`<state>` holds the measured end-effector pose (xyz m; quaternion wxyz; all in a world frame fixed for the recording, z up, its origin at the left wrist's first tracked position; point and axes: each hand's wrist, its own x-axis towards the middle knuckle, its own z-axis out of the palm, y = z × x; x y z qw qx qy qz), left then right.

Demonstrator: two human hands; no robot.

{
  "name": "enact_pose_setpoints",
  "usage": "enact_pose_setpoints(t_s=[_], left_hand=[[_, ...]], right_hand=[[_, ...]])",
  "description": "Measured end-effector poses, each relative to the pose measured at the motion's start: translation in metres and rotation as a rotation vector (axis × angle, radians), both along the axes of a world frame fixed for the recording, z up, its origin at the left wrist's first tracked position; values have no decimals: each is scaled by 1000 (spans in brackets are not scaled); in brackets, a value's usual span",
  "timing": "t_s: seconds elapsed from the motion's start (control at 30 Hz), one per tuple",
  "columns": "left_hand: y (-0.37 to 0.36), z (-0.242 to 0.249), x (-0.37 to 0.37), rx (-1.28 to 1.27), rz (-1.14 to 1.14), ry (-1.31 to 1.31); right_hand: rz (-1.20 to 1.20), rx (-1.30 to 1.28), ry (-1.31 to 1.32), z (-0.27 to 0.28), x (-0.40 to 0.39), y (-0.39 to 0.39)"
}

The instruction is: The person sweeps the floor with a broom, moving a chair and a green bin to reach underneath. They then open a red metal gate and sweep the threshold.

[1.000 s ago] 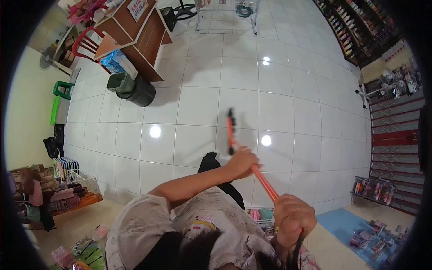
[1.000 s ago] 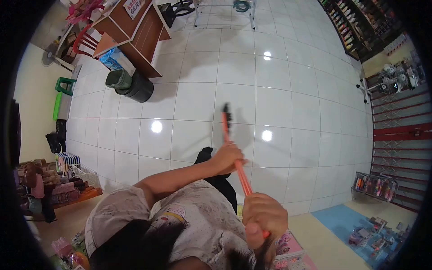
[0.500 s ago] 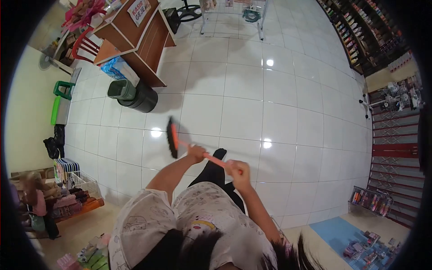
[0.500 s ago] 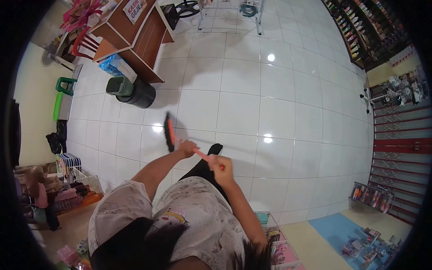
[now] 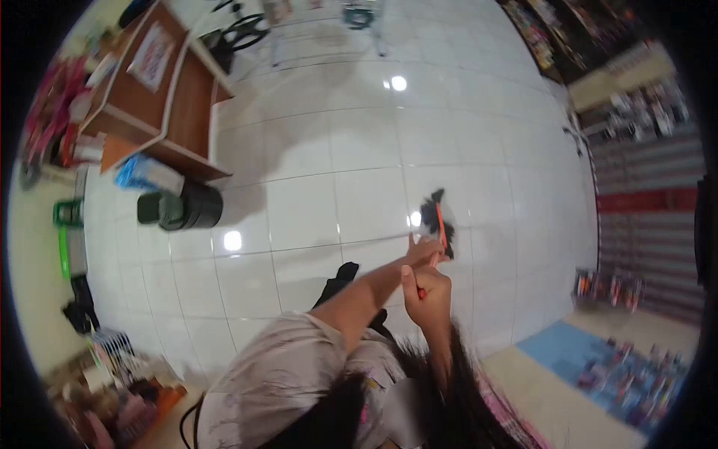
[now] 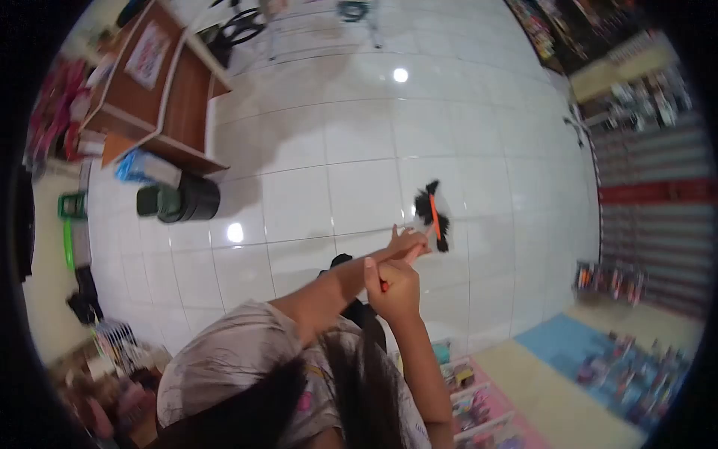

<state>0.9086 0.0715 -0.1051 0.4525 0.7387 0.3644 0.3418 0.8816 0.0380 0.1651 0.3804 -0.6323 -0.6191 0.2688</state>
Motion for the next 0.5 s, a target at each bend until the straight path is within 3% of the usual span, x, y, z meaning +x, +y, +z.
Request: enact_pose_setpoints(t_s=[0.1,0.2,0.27,0.3,0.33,0.4,0.5], left_hand=[[8,60,-12,188,-54,72],[17,136,-66,177,-344,160],[14,165,-104,140,-364,242],[11,168,-120,146,-317,238],[12,161,-140,81,-337,346],[13,132,-181,-20,-324,552],[12,62,-254,-157,-245,747]], right_hand=[[83,69,28,65,14,-9],[188,181,337,133,28,-20],[142,242,714,136,37,-24],[125,270,908,135,40,-25],[49,264,882,122,44,-21],[45,34,1062,67,52,-17],[26,-288,1078,-19,28,-7]])
